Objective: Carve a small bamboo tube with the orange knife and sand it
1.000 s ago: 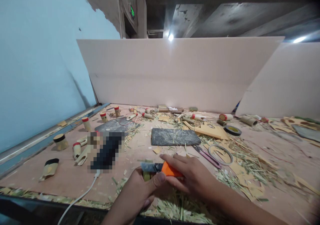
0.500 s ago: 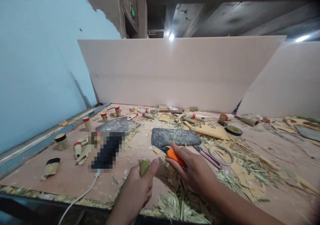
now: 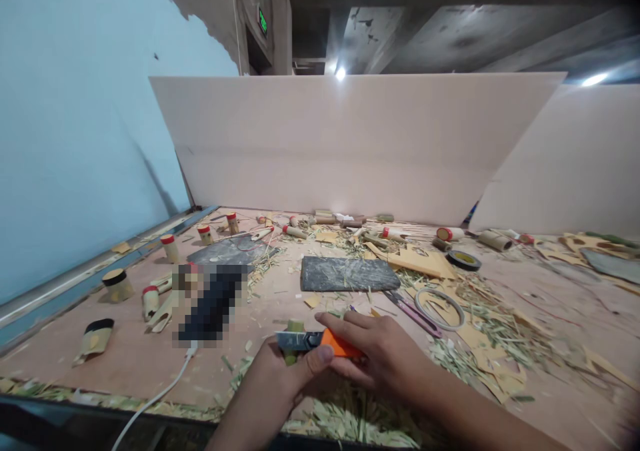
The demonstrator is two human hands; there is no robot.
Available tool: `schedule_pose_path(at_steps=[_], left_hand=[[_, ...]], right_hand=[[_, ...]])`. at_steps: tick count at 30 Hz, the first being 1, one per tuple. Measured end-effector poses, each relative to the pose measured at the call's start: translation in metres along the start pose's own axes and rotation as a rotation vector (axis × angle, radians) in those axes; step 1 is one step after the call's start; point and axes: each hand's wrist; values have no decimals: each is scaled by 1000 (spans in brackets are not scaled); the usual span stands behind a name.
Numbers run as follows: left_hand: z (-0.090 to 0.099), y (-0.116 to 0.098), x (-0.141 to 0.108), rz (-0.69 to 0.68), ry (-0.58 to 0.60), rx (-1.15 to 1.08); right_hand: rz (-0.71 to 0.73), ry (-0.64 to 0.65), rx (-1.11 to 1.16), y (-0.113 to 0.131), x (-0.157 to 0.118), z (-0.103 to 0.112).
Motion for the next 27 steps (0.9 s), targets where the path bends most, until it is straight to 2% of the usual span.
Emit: schedule_pose_path(at_steps=[4,7,14,19,27], left_hand=[[-4,4,2,15,-96,61],[-7,7,3,51,-134,3],[-1,0,-2,85,50,-280],[2,-1,-1,74,64,-322],[4,1,0,82,63,-369]], right_hand=[[-92,-86,-109,1,0,-7],[-214,-164,-77,0,3,-8],[-239,-222,127,-2,8,0],[-302,-209,214,-3,12,6],[-297,-183,269,-1,12,7]])
Point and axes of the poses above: each hand's wrist, its own x-axis towards the middle knuckle, its own z-axis out of the back of the hand, y = z × x, and after that the axes turned 1 degree about z, right-handed
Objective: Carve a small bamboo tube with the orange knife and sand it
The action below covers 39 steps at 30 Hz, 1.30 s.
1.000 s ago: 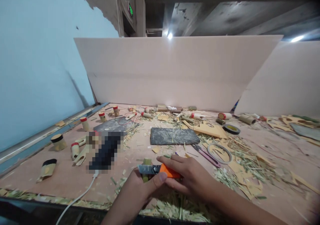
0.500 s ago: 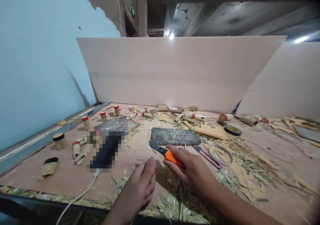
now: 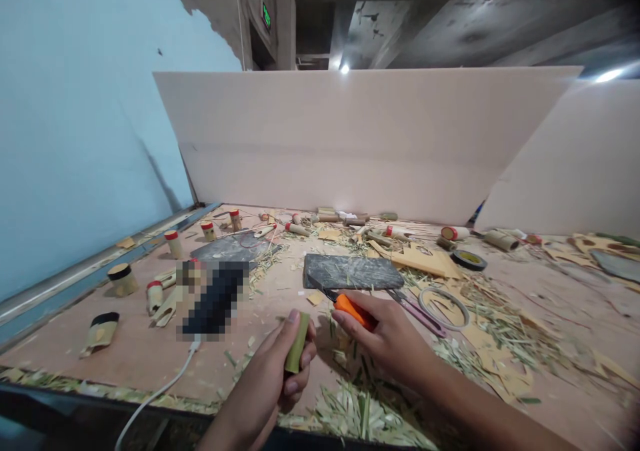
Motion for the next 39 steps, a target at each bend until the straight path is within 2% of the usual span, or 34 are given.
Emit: schedule_pose_path(at_steps=[5,12,18,22,26,28,31,35,39], left_hand=[[0,-1,-2,6,-5,-28],[0,3,0,-7,18,130],[2,9,4,-2,-101,319],[2,11,4,-34,-201,470],[-3,11,5,-112,-292,479],[-5,10,6,-99,-260,426],[-5,8,6,-68,-156,341],[-4,6,4,-76,-111,331],[-3,7,2,-68,-126,313]], right_hand=[[17,51,-4,1,0,0],[118,149,-39,-6,-3,-2],[242,274,-110,-6,-10,-2],[247,208,-245,-7,-12,-9],[131,7,-315,-11,-9,-15],[61,-91,-288,-14,-7,-13],[46,-114,-226,-17,-4,-9],[112,-43,-139,-14,-4,-5],[192,134,-136,-8,-6,-2]])
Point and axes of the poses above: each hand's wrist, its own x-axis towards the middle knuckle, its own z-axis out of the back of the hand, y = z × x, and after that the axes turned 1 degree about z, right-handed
